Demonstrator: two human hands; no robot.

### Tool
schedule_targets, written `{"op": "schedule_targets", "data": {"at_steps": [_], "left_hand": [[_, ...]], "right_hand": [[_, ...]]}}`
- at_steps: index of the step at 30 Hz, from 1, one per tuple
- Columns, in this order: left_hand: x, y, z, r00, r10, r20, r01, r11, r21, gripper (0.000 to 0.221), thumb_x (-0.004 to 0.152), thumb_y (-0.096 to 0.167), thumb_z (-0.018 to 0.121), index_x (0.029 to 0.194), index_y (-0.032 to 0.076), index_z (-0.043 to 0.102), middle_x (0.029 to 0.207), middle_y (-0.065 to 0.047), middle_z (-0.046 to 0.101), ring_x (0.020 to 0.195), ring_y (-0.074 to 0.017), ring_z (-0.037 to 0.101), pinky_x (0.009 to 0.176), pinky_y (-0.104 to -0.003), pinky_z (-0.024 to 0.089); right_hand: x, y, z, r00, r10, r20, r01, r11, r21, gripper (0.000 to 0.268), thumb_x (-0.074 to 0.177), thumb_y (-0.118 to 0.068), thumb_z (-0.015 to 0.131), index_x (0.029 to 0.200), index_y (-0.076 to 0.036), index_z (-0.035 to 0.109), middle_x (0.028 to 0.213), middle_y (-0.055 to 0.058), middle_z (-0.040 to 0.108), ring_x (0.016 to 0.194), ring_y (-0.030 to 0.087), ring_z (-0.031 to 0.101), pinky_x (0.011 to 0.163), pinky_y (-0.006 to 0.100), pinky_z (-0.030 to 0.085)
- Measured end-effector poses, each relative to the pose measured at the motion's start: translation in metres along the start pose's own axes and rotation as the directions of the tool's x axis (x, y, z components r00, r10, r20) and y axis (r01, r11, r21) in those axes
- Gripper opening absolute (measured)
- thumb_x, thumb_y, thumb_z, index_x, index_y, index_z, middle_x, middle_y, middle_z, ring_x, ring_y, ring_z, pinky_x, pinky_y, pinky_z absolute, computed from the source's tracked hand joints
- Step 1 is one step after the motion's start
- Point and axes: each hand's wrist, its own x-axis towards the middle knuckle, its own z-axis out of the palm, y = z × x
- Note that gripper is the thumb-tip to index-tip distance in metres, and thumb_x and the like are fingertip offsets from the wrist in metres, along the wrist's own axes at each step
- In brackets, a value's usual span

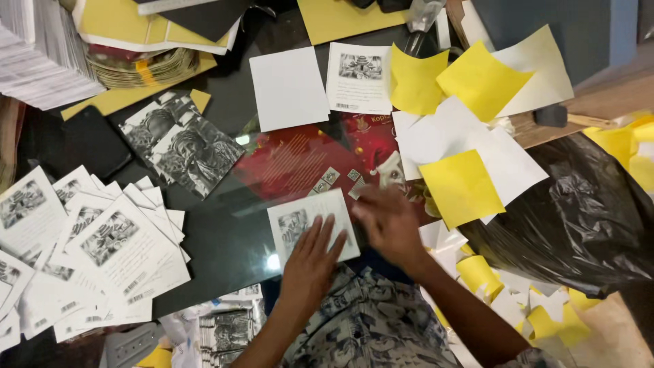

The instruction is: The person repeatedly picks up a white card and a yellow paper, folds the yellow paper, and inserts it into the white card. The person handles the items one at a time and places the assembled cards on the table.

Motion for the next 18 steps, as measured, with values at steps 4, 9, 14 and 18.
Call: {"op": "schedule_targets", "data": {"at_steps": [4,9,14,18], "left_hand": [[-0.025,-0.033,-0.098,0.999,0.039,-0.005,-0.039,0.999,-0.005,0.076,0.066,-0.009,0.075,0.137,0.015,0.065,0.145,-0.014,0.061,0.133,-0.0315,0.059,0.115,-0.050,0.042],[-0.096,-0.113,-0.217,0.977,-0.074,-0.199,0.144,0.921,0.361,0.059,0.075,-0.010,0.067,0.127,0.017,0.073,0.138,-0.002,0.071,0.135,-0.0266,0.064,0.125,-0.055,0.044],[-0.119,-0.150,-0.199,0.901,-0.433,-0.020,0.363,0.729,0.581,0.068,0.061,0.004,0.077,0.124,0.030,0.071,0.161,-0.001,0.055,0.157,-0.0243,0.047,0.138,-0.054,0.029],[-0.041,-0.128,-0.169,0.968,-0.205,-0.142,0.232,0.950,0.211,0.078,0.064,-0.012,0.061,0.137,0.014,0.064,0.152,-0.013,0.057,0.134,-0.0310,0.058,0.118,-0.058,0.040]], "right_hand": [[0.055,0.062,-0.063,0.970,-0.106,-0.220,0.107,0.994,-0.006,0.032,0.093,0.008,0.058,0.116,-0.006,0.075,0.130,0.019,0.071,0.115,0.038,0.069,0.098,0.049,0.054],[0.148,0.122,-0.080,0.971,0.168,-0.173,-0.148,0.981,0.123,0.029,0.101,-0.012,0.070,0.127,0.003,0.070,0.124,0.022,0.070,0.102,0.033,0.071,0.087,0.042,0.059],[0.240,0.147,-0.046,0.985,0.171,0.028,-0.171,0.985,0.022,0.057,0.096,-0.019,0.076,0.145,-0.002,0.053,0.146,0.022,0.052,0.128,0.036,0.050,0.105,0.049,0.039],[0.286,0.146,-0.049,0.876,0.339,0.343,-0.289,0.939,-0.188,0.109,0.083,-0.029,0.084,0.165,-0.009,0.016,0.171,0.020,0.018,0.158,0.037,0.011,0.126,0.051,0.016]]}}
